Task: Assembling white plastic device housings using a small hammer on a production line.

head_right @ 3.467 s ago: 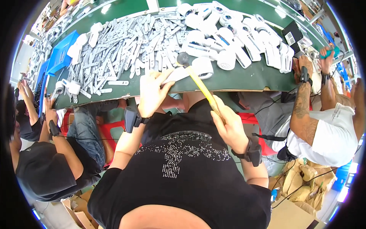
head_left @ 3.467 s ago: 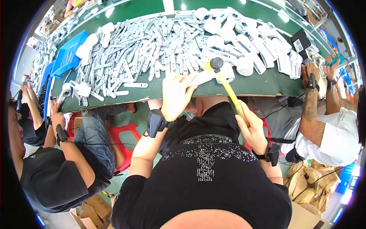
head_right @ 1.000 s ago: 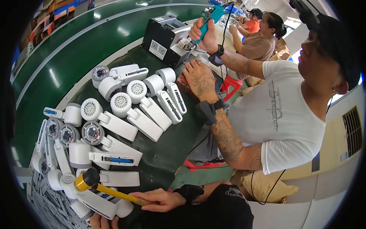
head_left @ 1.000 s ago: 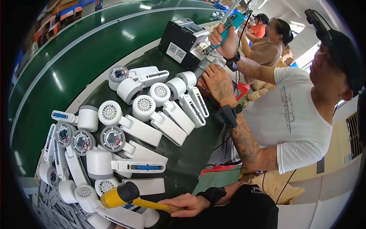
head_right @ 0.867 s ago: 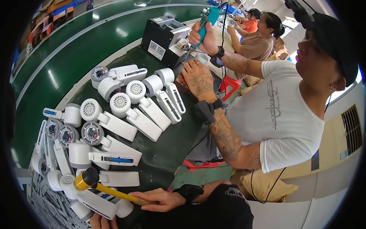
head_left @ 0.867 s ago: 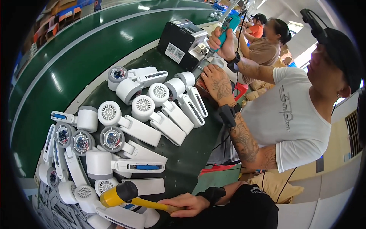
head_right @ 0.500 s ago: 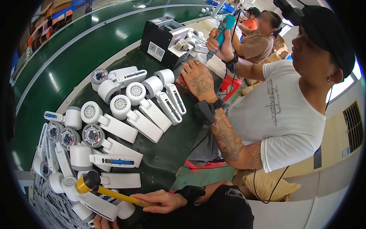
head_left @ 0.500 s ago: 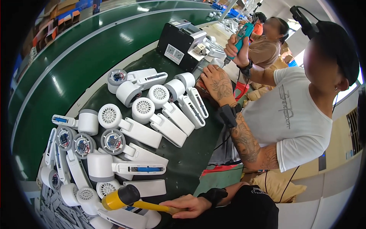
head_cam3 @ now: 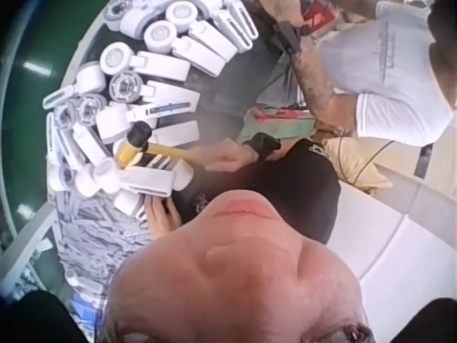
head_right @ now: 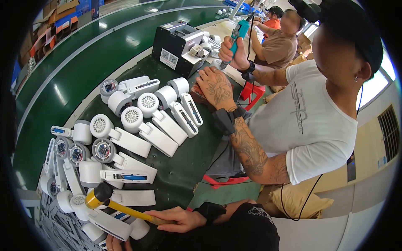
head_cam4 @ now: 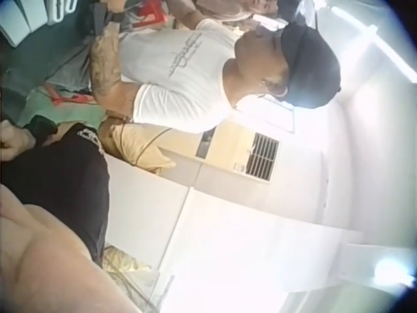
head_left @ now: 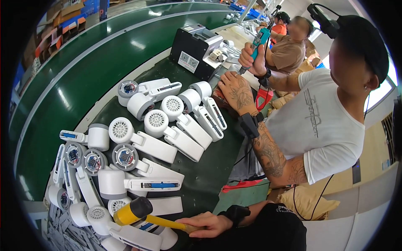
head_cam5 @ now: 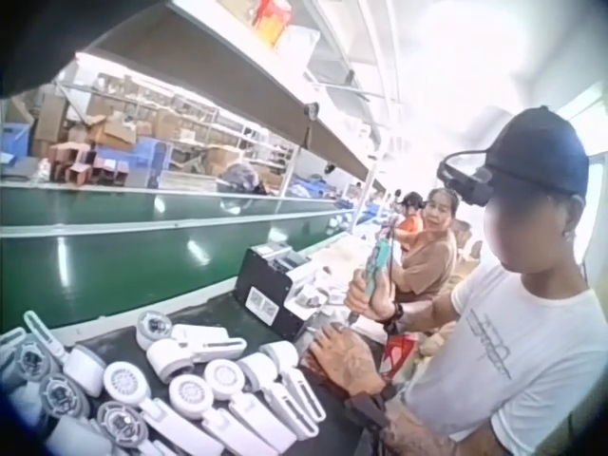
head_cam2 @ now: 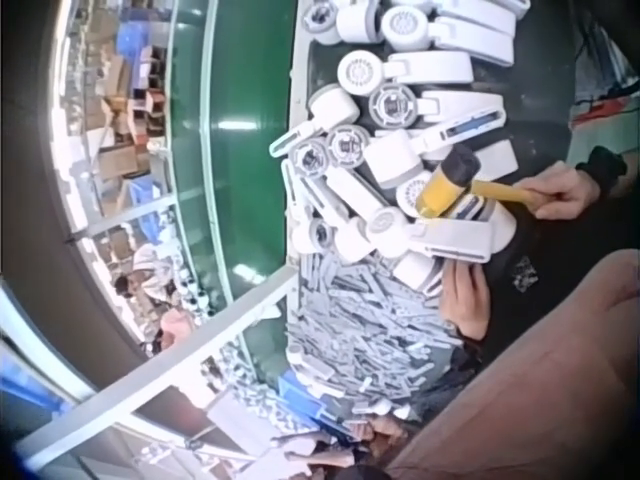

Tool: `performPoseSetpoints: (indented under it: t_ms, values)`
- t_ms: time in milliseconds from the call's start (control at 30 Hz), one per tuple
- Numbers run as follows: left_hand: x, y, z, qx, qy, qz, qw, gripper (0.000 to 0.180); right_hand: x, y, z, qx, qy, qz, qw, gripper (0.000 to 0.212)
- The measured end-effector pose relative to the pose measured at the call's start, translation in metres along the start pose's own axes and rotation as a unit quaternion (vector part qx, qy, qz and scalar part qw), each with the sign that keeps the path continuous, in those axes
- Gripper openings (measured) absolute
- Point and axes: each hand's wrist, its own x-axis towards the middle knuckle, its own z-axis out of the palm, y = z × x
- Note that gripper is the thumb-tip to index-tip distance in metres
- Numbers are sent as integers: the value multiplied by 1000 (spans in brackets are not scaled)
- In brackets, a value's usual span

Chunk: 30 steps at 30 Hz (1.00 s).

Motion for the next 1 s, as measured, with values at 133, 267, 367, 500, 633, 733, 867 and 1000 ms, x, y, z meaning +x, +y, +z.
performPoseSetpoints:
  t_ms: [133,267,367,500,633,733,867,1000]
  values:
    - [0,1,-1,-4,10,6,1000,33,2,-2,2,-17,7,-2,1000,57]
    - [-5,11,-1,23,4,-11,1000,31,-5,-4,3,-17,19,38,999,55]
    - [-11,8,3,42,0,4,999,27,-6,-2,4,-58,52,-2,997,53]
    - [-26,4,16,74,59,26,995,38,-3,-8,13,-12,42,34,998,53]
    - [-16,9,27,80,78,22,993,34,-10,12,12,-31,93,33,995,52]
    - [-7,12,30,61,114,51,990,34,-8,6,15,-13,157,9,988,48]
    - [-16,21,29,29,107,16,994,35,-5,2,26,22,228,18,973,48]
    - [-42,25,33,13,143,25,989,40,-16,5,43,37,236,-32,970,50]
